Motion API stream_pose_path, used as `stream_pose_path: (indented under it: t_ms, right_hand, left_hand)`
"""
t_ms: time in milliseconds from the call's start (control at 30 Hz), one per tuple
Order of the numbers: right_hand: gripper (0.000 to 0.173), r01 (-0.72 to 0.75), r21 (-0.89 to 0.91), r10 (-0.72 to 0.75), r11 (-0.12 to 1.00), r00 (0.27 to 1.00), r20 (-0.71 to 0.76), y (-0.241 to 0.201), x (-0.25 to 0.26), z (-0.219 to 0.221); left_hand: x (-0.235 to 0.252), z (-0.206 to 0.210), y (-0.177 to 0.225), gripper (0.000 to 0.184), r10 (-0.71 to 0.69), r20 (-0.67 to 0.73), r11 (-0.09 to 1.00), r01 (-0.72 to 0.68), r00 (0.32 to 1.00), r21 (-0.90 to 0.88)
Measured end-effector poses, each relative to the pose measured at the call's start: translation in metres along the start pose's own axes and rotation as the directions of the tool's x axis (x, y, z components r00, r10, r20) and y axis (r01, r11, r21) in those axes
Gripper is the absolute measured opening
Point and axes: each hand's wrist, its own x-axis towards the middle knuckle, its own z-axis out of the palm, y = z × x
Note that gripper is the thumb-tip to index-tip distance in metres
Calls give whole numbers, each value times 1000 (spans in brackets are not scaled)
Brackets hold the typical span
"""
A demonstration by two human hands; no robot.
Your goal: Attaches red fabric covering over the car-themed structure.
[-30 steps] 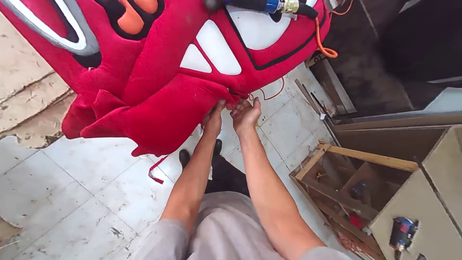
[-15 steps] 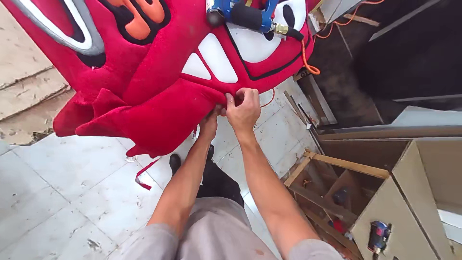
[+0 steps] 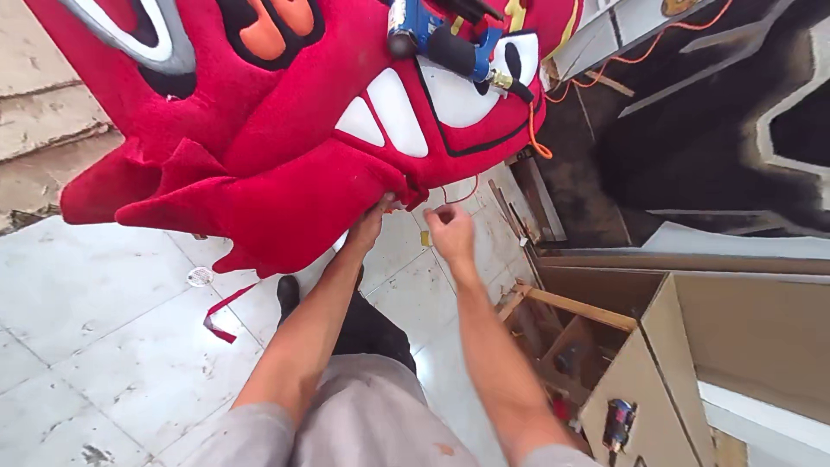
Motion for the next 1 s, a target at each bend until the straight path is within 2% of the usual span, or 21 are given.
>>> stream_pose_path:
  t_ms: [33, 67, 133, 167, 233, 300, 333, 400, 500, 567, 600, 633, 700, 733, 767, 800, 867, 900, 933, 967, 1000]
  right_hand:
    - [35, -149, 253, 130, 956, 987, 90, 13, 1, 22]
    - [42, -291, 509, 206, 810, 954, 218, 22, 3, 41]
    - [53, -412, 801, 147, 434, 910, 388, 31, 14, 66]
    - [47, -410, 848, 99, 336, 911, 401, 30, 20, 73]
    - [23, -341, 879, 59, 333, 938, 342, 22, 31, 72]
    - [29, -275, 868, 0, 414, 953, 302, 22, 37, 51]
    - [35, -277, 876, -20, 394, 950, 310, 25, 38, 37]
    - [49, -321, 921, -16, 221, 943, 332, 22, 41, 20]
    - [50, -273, 956, 84, -111, 956, 282, 2, 41, 24]
    - [48, -185, 958, 168, -219, 960, 224, -10, 43, 25]
    - [46, -137, 972, 181, -190, 968, 172, -12, 42, 24]
    - [43, -77, 991, 164, -106, 982, 94, -10, 39, 23]
    - [30, 133, 961, -6, 242, 991, -136, 0, 30, 25]
    - [28, 287, 843, -160, 456, 958, -239, 7, 26, 27]
    - [27, 441, 627, -312, 642, 898, -311, 13, 23, 29]
    - [28, 553, 371, -432, 746, 826, -361, 17, 23, 32]
    - [37, 621, -59, -578, 781, 685, -443, 24, 29, 43]
    - [40, 607, -169, -600, 777, 632, -491, 27, 34, 50]
    - [43, 570, -203, -575, 796, 609, -546, 28, 36, 58]
    - [48, 511, -153, -491, 846, 634, -598, 26, 36, 66]
    - [54, 408, -7, -321, 913, 708, -629, 24, 32, 73]
  left_hand:
    - [0, -2, 1, 22, -1, 13, 1000, 1, 1000, 15]
    - [1, -4, 1, 23, -3, 21, 1000, 3, 1000, 27]
    - [2, -5, 0, 22, -7, 29, 999, 5, 1000, 41]
    - [2, -5, -1, 21, -4, 28, 999, 3, 1000, 41]
    - [4, -5, -1, 18, -7, 27, 999, 6, 1000, 46]
    - [3, -7, -2, 18, -22, 16, 998, 21, 1000, 54]
    - [2, -8, -3, 19, -30, 10, 998, 30, 999, 61]
    - [3, -8, -1, 21, -51, -2, 993, 51, 999, 103]
    - [1, -7, 8, 23, -92, -5, 975, 91, 996, 204]
    - [2, -9, 11, 25, -118, -10, 965, 117, 993, 235]
    - [1, -10, 11, 25, -120, -10, 967, 119, 993, 227]
    - [1, -11, 9, 24, -116, -2, 972, 114, 993, 207]
    - [4, -10, 5, 23, -77, 21, 987, 73, 997, 146]
    - [5, -9, 4, 23, -58, 28, 991, 54, 998, 121]
    - [5, -9, 4, 21, -42, 35, 994, 38, 999, 104]
    - [5, -7, 4, 19, -28, 39, 995, 25, 999, 96]
    - [3, -6, 6, 17, -32, 45, 994, 27, 998, 101]
    - [2, -6, 7, 18, -43, 51, 993, 37, 998, 108]
    - [2, -7, 8, 18, -53, 54, 992, 46, 997, 120]
    - [3, -7, 8, 19, -58, 55, 990, 50, 997, 132]
    - [2, -9, 8, 21, -64, 54, 989, 56, 996, 139]
